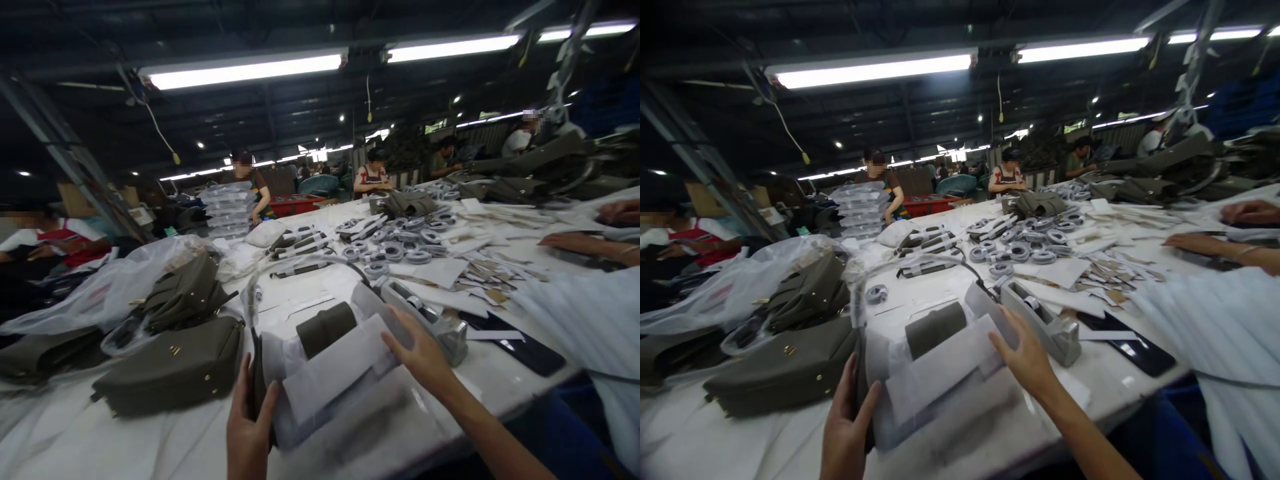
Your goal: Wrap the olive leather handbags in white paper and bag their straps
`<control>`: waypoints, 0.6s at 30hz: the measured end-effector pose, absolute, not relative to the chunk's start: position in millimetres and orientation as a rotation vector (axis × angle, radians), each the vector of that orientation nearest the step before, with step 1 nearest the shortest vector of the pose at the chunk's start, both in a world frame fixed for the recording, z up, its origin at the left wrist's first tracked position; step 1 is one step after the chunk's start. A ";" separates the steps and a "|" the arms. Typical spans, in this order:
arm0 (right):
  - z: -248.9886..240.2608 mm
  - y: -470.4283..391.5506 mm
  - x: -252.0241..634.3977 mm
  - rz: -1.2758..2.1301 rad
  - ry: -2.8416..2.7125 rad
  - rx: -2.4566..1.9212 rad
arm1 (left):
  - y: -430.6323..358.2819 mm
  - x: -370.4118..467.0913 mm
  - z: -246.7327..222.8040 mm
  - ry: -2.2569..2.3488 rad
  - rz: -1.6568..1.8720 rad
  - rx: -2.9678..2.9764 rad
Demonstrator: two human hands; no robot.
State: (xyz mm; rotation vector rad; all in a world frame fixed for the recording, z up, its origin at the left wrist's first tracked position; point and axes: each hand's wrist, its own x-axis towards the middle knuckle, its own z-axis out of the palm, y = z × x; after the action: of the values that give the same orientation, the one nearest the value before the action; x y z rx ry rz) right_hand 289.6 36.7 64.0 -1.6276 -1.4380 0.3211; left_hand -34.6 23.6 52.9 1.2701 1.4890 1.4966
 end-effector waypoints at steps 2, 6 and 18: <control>72.7 44.6 277.6 0.264 -1.400 -1.541 | 15.7 -36.9 67.2 1.409 1.562 1.305; 69.1 52.0 254.2 0.154 -1.404 -1.470 | 7.4 -38.7 79.3 1.198 1.696 1.390; -35.7 46.3 224.3 -0.084 -1.768 -1.353 | 200.9 -60.8 94.1 1.623 1.135 1.752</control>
State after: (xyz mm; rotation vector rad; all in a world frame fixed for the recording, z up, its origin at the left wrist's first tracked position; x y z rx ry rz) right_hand 224.3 46.3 -35.7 -1.3528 -1.7679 -0.0841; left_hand -60.8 200.9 94.1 1.7525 1.6232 1.1347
